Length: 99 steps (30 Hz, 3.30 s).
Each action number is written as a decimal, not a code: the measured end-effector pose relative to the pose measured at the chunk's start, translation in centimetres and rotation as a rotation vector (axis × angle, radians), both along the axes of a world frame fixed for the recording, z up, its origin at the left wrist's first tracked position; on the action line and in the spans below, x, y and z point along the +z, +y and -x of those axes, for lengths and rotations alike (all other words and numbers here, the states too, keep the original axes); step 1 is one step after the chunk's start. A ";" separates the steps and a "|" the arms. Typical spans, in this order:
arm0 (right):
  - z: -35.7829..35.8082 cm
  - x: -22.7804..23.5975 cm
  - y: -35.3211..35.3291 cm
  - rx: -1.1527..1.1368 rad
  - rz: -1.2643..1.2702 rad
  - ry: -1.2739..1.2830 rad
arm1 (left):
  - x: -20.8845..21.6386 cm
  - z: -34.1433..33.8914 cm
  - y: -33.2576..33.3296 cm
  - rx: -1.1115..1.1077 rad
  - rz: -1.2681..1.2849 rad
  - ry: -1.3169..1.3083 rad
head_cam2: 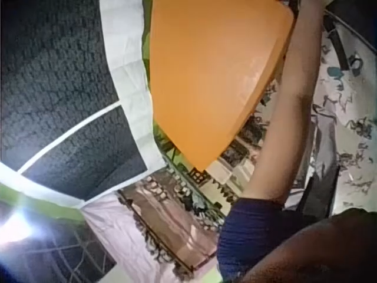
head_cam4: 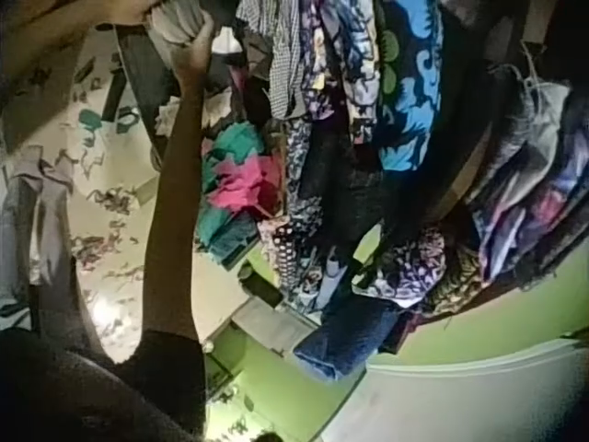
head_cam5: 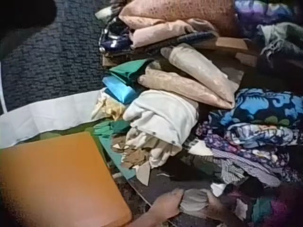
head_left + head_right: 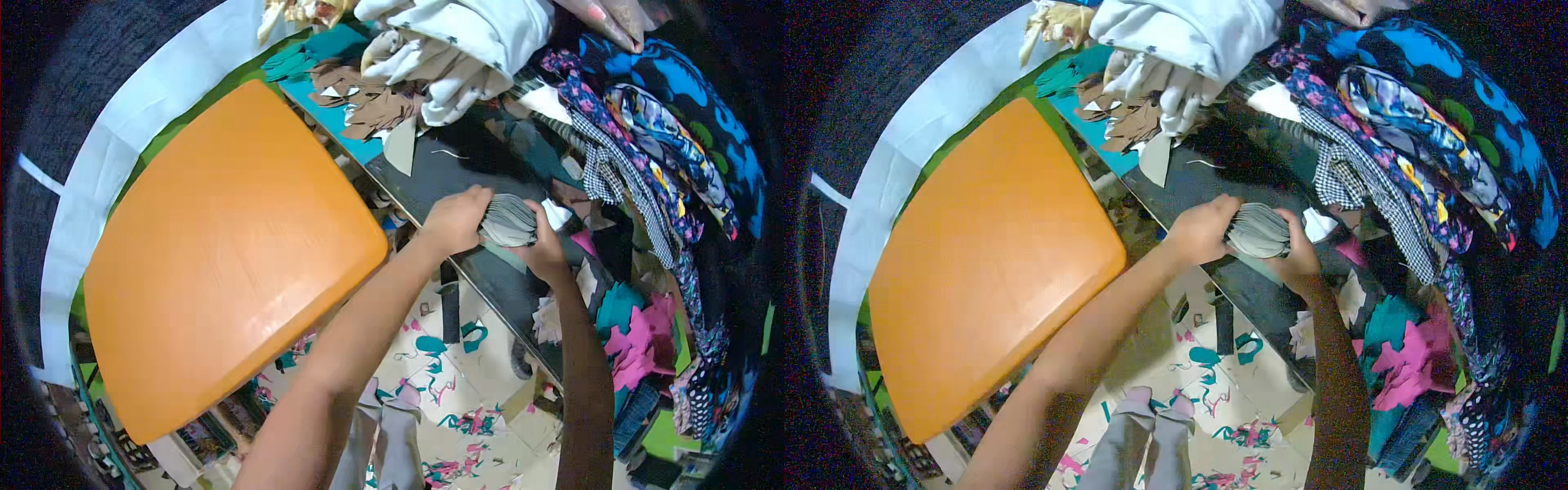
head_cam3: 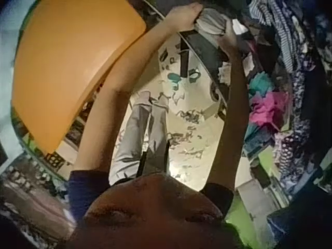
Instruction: The recorder is shown sorting through a large pile of various fabric scraps, including green and cream-colored pieces, on a workstation.
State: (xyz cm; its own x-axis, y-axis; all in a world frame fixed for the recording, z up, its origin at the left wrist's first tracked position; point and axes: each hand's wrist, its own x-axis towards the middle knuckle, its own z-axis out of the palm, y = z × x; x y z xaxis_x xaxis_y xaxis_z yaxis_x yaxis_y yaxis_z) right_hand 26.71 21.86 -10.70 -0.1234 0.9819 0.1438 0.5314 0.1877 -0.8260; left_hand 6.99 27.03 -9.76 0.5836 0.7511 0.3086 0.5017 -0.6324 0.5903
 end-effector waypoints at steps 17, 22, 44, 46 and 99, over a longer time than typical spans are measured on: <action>-2.1 -1.7 4.4 -0.253 0.012 -0.186 | -2.7 -1.6 1.6 0.167 -0.175 0.052; -3.3 -1.8 3.7 -0.136 -0.043 -0.166 | -2.2 -2.3 0.7 0.192 -0.145 0.032; -3.2 -0.6 -16.7 -0.903 -0.243 -0.347 | -0.9 -5.5 -14.0 -0.329 -0.134 -0.040; -6.3 -1.1 -15.4 -0.997 -0.249 -0.305 | -1.0 -6.6 -14.6 -0.386 -0.138 -0.018; -9.8 0.0 -12.4 -0.796 -0.006 -0.249 | -0.8 -9.1 -11.6 0.077 1.296 -0.689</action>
